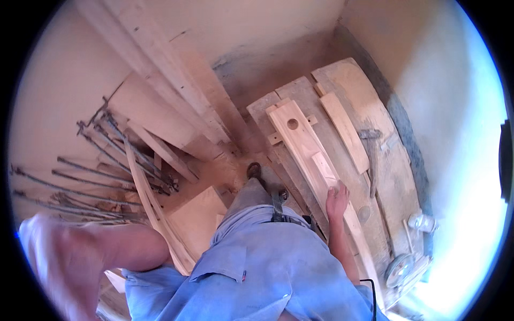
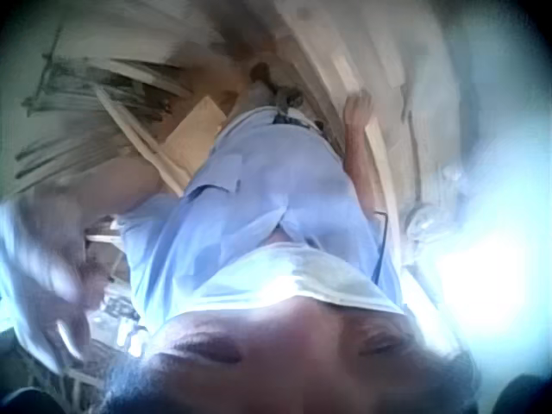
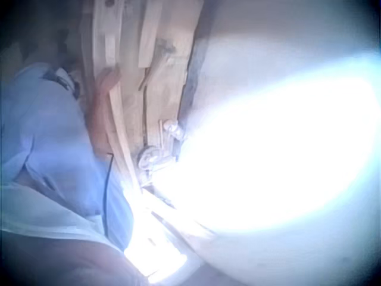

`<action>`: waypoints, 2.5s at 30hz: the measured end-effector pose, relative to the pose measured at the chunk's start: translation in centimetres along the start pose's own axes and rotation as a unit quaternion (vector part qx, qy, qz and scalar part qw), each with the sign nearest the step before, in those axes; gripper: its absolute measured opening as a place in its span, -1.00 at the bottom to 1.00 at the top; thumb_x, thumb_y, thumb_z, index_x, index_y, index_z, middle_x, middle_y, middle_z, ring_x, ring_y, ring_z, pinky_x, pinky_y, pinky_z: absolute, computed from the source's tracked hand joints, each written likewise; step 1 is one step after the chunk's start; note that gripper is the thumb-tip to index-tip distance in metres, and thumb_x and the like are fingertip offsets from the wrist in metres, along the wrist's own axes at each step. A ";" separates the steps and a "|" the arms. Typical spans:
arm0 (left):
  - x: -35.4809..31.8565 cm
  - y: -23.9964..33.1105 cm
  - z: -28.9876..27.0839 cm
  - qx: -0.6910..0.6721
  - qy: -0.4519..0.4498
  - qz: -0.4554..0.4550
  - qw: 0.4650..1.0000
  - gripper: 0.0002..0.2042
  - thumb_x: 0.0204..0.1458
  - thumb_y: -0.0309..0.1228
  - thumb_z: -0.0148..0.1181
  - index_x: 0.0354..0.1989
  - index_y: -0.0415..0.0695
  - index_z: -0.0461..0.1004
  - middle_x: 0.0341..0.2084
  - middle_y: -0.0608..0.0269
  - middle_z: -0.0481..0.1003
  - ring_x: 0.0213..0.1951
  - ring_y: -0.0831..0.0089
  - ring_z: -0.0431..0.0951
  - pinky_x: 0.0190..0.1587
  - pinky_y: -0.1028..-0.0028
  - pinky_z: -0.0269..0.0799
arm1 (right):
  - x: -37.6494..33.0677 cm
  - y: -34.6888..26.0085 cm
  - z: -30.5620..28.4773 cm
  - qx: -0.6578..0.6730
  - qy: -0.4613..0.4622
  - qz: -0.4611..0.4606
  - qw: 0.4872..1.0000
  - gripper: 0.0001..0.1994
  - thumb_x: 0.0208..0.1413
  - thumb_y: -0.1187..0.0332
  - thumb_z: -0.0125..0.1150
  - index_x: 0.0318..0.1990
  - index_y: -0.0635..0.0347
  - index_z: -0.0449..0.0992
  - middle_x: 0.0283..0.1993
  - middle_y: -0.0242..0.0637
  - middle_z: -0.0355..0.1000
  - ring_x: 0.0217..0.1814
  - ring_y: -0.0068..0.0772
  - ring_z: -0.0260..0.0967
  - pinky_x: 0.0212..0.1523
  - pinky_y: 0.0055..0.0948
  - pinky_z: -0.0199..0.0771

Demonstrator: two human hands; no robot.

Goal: The person walks through a cluttered workshop and selects a long wooden plank. They apply glue to the plank using a brush and then use a nail gun to fasten it to another piece of wood on a workbench.

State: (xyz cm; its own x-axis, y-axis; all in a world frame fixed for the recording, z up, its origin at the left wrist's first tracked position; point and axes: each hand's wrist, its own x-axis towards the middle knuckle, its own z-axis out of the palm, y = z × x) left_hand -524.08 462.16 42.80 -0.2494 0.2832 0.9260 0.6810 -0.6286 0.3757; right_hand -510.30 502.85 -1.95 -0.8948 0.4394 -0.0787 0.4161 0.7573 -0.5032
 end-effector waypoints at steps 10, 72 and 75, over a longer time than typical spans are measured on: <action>-19.9 -25.8 -4.5 0.140 0.299 -0.582 0.743 -0.65 0.22 -0.47 0.13 0.15 -0.33 0.43 -0.33 0.16 0.62 -0.19 0.43 0.60 0.13 0.39 0.41 | 7.1 -1.3 3.3 0.089 0.025 0.115 0.989 -0.62 0.26 0.25 0.01 0.09 0.32 0.50 0.00 0.16 0.50 0.08 0.20 0.43 0.12 -0.01 0.39; -35.5 -51.4 -0.8 0.308 -0.342 -0.509 0.727 -0.78 0.11 -0.39 0.05 -0.27 -0.33 0.50 -0.33 -0.20 0.45 -0.14 -0.16 0.41 -0.04 -0.01 0.29 | 10.2 -6.6 4.8 -0.061 0.141 0.303 0.940 -0.76 0.05 0.17 0.18 -0.37 0.17 0.58 -0.37 -0.15 0.52 -0.22 -0.12 0.48 -0.03 -0.18 0.43; -35.3 -51.1 -0.8 0.313 -0.350 -0.531 0.706 -0.76 0.12 -0.37 0.03 -0.26 -0.32 0.51 -0.27 -0.22 0.46 -0.09 -0.16 0.41 -0.01 0.00 0.28 | 9.9 -6.8 4.7 -0.059 0.169 0.296 0.938 -0.75 0.06 0.16 0.18 -0.40 0.17 0.57 -0.39 -0.15 0.52 -0.25 -0.11 0.48 -0.05 -0.17 0.44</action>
State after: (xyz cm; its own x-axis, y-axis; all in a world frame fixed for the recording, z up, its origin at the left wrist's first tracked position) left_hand -550.63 483.75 -9.03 -0.5956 0.7800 -0.1922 0.5910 0.5875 0.5528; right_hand -522.71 499.74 -3.37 -0.4068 0.9131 -0.0274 0.8573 0.3712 -0.3568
